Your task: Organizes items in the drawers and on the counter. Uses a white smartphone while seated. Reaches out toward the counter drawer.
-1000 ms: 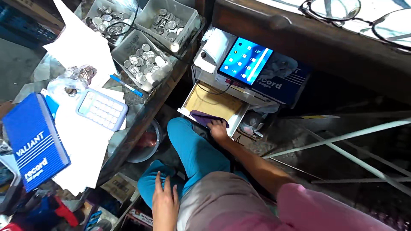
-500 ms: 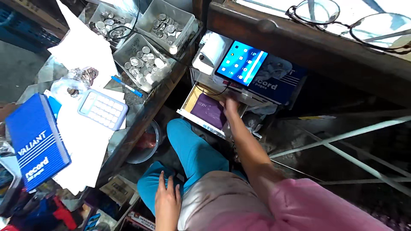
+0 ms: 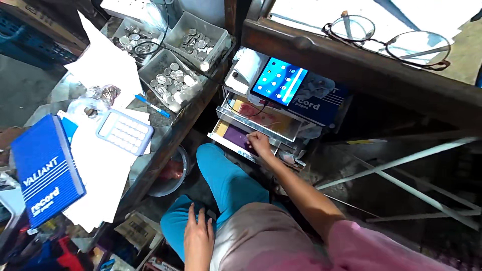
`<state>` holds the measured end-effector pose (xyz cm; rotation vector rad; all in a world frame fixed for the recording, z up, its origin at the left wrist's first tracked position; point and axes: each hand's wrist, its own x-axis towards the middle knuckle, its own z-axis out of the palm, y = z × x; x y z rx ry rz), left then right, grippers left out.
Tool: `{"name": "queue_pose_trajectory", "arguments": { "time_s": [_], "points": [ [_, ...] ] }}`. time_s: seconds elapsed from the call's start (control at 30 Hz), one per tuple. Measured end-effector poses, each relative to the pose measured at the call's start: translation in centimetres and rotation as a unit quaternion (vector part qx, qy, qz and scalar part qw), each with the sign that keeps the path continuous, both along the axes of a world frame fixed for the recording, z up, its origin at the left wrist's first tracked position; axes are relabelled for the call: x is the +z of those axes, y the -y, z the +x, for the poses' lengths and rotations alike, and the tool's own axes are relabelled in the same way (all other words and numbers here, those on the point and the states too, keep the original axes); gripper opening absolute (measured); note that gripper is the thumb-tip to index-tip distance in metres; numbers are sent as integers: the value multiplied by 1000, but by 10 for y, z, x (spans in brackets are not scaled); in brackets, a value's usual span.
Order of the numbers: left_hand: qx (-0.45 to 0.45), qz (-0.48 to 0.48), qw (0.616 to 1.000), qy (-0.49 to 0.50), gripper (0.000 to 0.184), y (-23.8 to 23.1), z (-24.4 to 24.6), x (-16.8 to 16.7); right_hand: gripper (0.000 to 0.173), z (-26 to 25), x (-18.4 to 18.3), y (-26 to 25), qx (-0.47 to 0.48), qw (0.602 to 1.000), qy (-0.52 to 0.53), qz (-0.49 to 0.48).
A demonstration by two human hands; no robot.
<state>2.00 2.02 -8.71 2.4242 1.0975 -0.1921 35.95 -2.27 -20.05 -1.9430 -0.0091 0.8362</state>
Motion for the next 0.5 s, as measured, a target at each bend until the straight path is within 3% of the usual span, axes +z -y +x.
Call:
{"name": "queue_pose_trajectory", "arguments": {
  "time_s": [0.07,0.13,0.3,0.43,0.5],
  "points": [
    [-3,6,1000,4,34,-2,-3,0,24,-10,5,7,114,978,166,-61],
    [1,9,1000,7,34,-3,-6,1,28,-16,-2,10,182,950,235,-96],
    [25,11,1000,9,35,-1,-14,2,28,-6,10,-4,200,953,199,-107],
    [23,4,1000,4,34,7,-19,-4,29,38,4,-26,171,947,198,-188],
    [23,6,1000,6,35,9,-20,-6,41,53,-5,-38,200,931,184,-244]
  ]
}}
